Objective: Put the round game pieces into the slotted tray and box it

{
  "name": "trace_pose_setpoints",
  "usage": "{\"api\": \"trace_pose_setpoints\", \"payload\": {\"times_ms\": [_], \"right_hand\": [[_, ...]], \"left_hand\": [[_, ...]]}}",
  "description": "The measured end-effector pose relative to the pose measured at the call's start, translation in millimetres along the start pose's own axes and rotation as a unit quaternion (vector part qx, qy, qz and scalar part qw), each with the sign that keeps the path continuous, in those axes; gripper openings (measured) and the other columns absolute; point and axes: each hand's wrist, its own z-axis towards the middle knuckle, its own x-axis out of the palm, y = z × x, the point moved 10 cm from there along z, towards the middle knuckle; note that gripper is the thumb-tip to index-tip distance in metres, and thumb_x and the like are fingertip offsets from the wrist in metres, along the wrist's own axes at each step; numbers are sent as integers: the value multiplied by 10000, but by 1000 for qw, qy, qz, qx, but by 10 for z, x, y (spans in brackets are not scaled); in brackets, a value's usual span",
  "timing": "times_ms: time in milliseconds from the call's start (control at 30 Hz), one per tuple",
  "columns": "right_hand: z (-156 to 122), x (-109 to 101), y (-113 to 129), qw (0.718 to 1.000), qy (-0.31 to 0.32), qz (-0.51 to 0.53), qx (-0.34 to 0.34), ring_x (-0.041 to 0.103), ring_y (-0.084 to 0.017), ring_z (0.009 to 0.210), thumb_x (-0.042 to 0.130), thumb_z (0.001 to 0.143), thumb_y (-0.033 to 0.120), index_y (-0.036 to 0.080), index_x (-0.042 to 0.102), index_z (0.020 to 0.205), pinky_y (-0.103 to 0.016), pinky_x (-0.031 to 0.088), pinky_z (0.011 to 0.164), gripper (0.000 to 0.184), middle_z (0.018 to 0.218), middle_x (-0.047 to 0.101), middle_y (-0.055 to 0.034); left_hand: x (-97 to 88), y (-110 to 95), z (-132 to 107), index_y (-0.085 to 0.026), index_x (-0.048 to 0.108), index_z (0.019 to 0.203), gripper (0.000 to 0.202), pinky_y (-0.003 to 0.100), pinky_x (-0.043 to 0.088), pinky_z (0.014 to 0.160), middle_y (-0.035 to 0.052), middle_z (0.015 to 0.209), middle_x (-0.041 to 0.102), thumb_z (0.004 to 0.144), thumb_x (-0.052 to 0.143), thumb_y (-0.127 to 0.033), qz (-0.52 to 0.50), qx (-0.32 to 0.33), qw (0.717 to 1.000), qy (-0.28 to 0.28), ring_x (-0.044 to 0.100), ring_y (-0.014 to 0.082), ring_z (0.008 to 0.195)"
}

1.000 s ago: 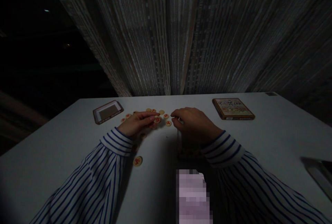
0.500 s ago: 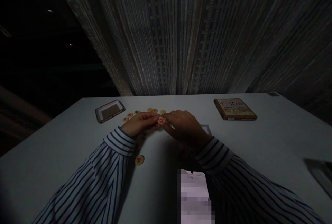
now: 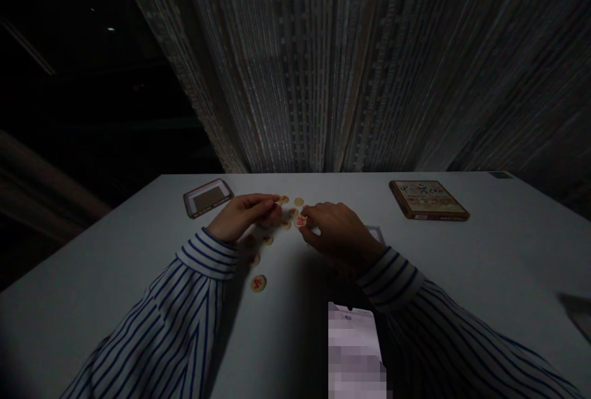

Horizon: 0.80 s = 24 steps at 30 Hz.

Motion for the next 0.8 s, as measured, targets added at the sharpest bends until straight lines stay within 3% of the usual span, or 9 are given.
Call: {"api": "trace_pose_setpoints", "payload": {"times_ms": [133, 233, 400, 600, 800], "right_hand": [[5, 96, 22, 999, 37, -18, -3, 602, -195, 808, 449, 822, 343, 167, 627, 989, -296, 397, 696, 301, 915, 673, -76], [5, 198, 96, 996, 80, -36, -21, 604, -193, 795, 419, 841, 349, 180, 636, 904, -292, 391, 678, 282, 862, 671, -66], [1, 365, 195, 990, 124, -39, -47, 605, -195, 799, 364, 868, 345, 182, 635, 888, -302, 396, 674, 317, 863, 660, -69], [24, 556, 229, 986, 155, -42, -48, 613, -197, 788, 376, 865, 352, 195, 654, 911, -315, 413, 678, 322, 875, 660, -83], [95, 651, 315, 982, 171, -56, -50, 607, -194, 784, 358, 871, 348, 195, 656, 926, -307, 420, 662, 339, 870, 656, -84]], "left_hand": [[-437, -167, -160, -91, 652, 898, 332, 286, 487, 656, 77, 809, 689, 677, 644, -339, 90, 49, 989, -103, 606, 137, 661], [-751, -224, -291, -92, 644, 899, 314, 308, 486, 719, 84, 829, 688, 701, 600, -332, 133, 94, 971, -175, 616, 154, 709], [-1144, -20, -422, -108, 643, 924, 324, 313, 486, 733, 82, 832, 692, 725, 549, -346, 191, 108, 944, -248, 624, 178, 750], [-1213, 140, -486, -151, 666, 914, 328, 287, 484, 664, 55, 797, 691, 752, 491, -375, 364, 112, 899, -216, 601, 165, 665], [-1278, 176, -543, -165, 679, 883, 283, 305, 488, 748, 66, 869, 691, 754, 481, -322, 430, 117, 874, -195, 614, 177, 746]]}}
